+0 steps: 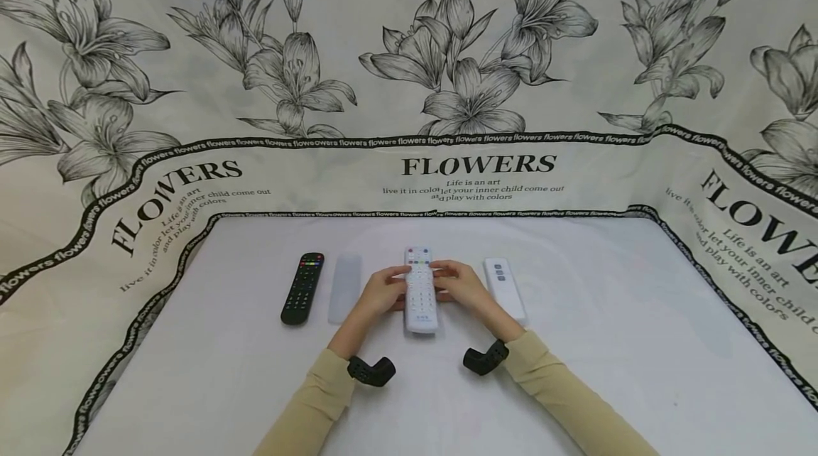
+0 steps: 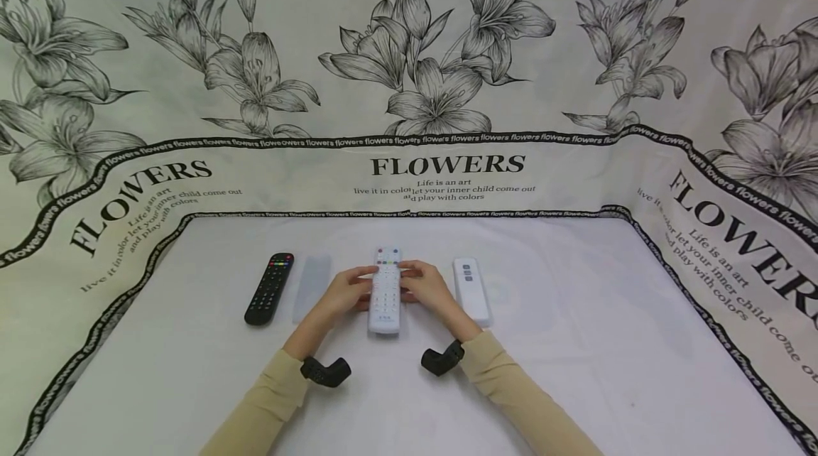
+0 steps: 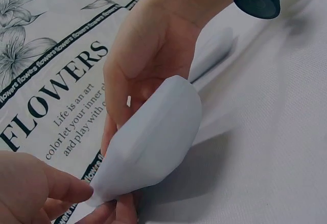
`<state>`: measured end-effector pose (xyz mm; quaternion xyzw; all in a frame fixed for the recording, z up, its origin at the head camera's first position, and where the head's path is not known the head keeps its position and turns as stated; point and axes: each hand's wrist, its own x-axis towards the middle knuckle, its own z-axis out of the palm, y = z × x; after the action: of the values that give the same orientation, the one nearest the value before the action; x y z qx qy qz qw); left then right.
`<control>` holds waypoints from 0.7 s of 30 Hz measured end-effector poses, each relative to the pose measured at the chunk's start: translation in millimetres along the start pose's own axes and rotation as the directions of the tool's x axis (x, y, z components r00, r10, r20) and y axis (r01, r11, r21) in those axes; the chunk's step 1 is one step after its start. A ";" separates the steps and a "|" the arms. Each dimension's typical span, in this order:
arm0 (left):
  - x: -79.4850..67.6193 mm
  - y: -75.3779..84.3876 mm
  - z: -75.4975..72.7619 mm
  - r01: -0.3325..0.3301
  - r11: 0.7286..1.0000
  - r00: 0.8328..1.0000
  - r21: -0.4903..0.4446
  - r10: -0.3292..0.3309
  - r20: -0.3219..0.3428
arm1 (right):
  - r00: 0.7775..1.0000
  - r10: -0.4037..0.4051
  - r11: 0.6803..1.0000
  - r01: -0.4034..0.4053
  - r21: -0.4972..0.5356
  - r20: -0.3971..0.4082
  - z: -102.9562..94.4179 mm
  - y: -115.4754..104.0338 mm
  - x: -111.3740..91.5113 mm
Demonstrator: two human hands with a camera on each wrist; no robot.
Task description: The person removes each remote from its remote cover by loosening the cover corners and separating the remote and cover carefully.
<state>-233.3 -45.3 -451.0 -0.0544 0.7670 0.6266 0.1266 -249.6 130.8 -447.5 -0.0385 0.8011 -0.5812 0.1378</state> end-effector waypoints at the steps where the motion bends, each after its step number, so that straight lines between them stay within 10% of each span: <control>1: 0.5 -0.9 -0.5 0.004 1.000 1.000 -0.015 -0.004 0.004 | 1.000 -0.014 1.000 0.014 -0.004 0.004 -0.1 0.6 -0.2; 21: -1.9 -2.1 -7.2 -0.049 0.994 0.999 -0.103 0.049 -0.002 | 0.965 -0.259 0.952 0.248 -0.181 -0.038 -3.6 5.6 -3.6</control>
<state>-231.8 -52.8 -451.1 -0.0418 0.7349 0.6682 0.1084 -246.5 136.7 -451.2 -0.1352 0.8411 -0.5226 0.0336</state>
